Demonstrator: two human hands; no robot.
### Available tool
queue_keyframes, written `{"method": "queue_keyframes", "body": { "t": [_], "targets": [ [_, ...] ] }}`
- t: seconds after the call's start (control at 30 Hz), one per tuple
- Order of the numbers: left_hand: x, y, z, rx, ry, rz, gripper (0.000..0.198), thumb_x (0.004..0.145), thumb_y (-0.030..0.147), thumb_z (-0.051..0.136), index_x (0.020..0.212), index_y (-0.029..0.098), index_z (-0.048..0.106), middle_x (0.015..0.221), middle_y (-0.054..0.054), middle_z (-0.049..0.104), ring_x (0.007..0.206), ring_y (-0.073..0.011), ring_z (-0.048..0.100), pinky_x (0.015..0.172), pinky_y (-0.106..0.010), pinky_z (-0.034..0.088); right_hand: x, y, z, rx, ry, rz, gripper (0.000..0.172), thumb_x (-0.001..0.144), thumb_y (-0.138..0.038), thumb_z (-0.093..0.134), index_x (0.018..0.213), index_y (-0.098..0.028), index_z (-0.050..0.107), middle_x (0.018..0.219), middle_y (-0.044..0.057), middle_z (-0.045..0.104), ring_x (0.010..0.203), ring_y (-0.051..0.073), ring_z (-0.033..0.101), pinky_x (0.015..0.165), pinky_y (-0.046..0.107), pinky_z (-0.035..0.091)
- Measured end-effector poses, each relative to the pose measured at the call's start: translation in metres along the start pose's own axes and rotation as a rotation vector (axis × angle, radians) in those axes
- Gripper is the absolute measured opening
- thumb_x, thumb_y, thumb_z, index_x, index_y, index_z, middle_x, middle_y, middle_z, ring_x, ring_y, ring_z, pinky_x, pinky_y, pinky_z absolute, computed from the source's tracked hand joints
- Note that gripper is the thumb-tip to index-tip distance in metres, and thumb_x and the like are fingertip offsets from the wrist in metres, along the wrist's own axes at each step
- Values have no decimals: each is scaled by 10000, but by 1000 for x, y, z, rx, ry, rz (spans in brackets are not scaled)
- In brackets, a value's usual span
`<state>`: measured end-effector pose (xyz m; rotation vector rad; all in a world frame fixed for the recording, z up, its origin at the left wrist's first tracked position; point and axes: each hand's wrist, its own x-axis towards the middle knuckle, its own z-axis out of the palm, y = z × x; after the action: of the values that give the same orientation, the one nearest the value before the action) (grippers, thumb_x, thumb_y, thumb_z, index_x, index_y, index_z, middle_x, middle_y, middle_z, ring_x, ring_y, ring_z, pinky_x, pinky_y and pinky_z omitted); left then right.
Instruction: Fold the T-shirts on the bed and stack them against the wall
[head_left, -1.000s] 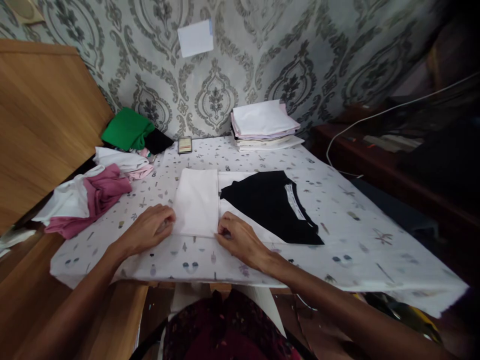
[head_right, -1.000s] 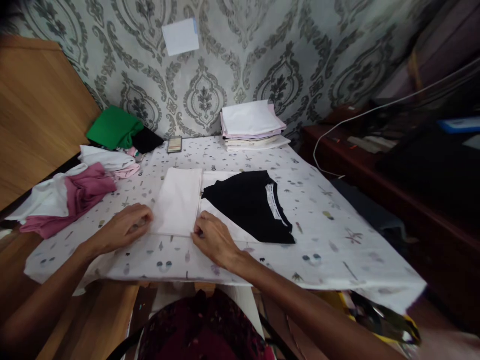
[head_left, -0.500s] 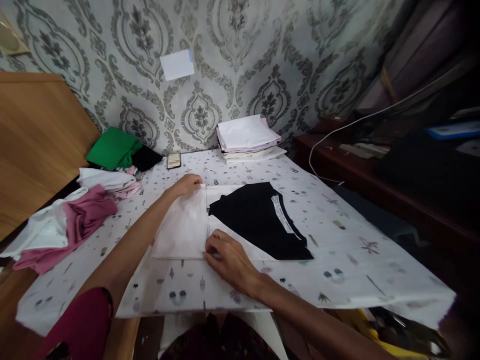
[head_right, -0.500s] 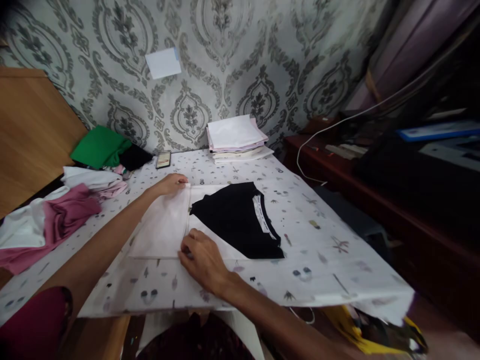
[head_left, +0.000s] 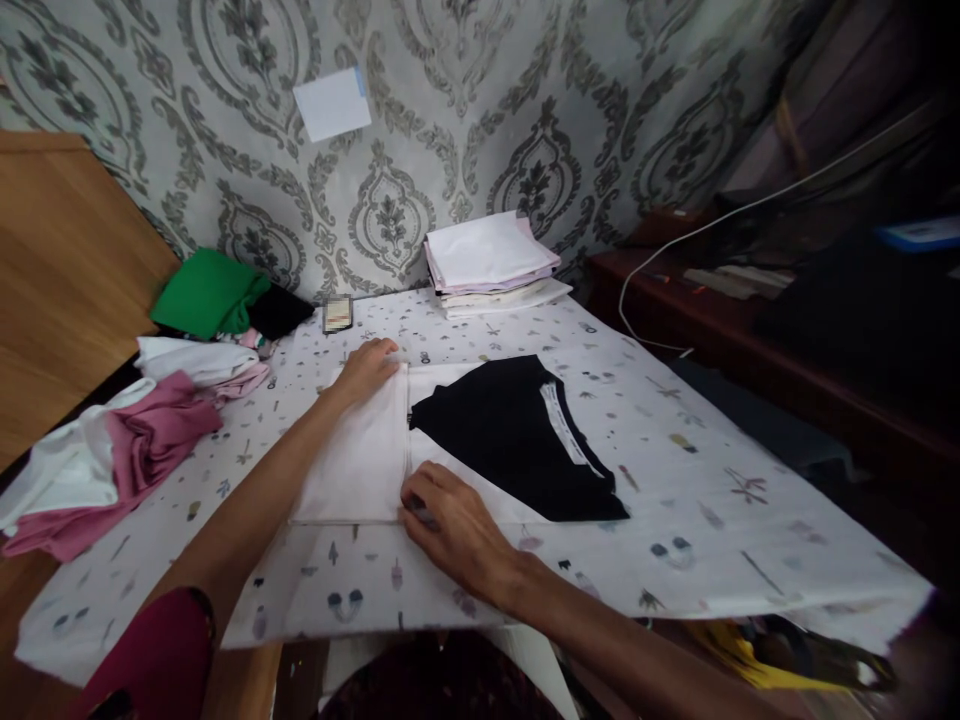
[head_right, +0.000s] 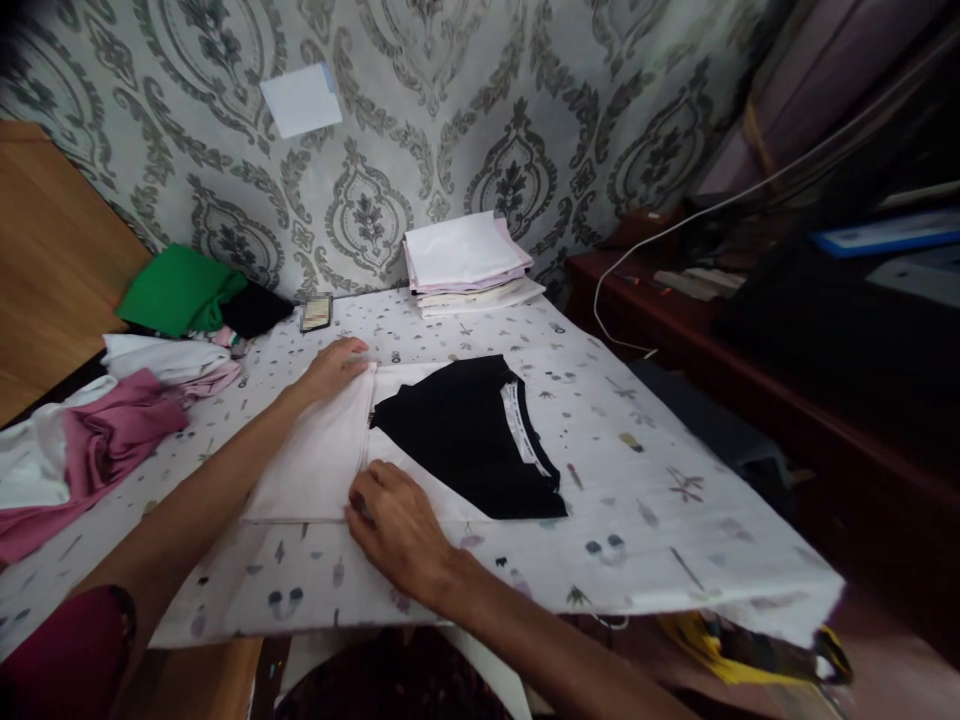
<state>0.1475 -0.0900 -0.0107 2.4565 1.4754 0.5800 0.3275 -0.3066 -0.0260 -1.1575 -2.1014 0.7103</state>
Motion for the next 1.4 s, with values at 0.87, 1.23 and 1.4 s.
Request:
{"method": "queue_keyframes", "body": {
  "t": [0.87, 1.23, 1.4],
  "targets": [
    [-66, -46, -17, -245, 168, -314, 450, 954, 335, 491, 1371, 170, 525, 1522, -146, 466, 1421, -240, 426, 1175, -386, 326, 25, -37, 48, -526, -199, -392, 328, 969, -302, 581, 1197, -71, 629, 1317, 200, 623, 1285, 315, 521, 1075, 500, 429],
    [-63, -44, -50, -599, 127, -868, 153, 777, 169, 699, 869, 163, 577, 565, 35, 566, 447, -106, 527, 455, -198, 385, 64, -85, 63, -561, -313, -403, 396, 865, -50, 578, 1260, -66, 543, 1042, 188, 674, 914, 265, 653, 667, 366, 555],
    [-57, -39, -53, -568, 65, -908, 199, 719, 182, 742, 658, 166, 552, 439, 51, 472, 348, -80, 404, 376, -192, 185, 73, -87, 60, -536, -398, -403, 240, 883, -28, 523, 1072, -112, 643, 1017, 172, 698, 913, 240, 666, 693, 355, 559]
  ]
}}
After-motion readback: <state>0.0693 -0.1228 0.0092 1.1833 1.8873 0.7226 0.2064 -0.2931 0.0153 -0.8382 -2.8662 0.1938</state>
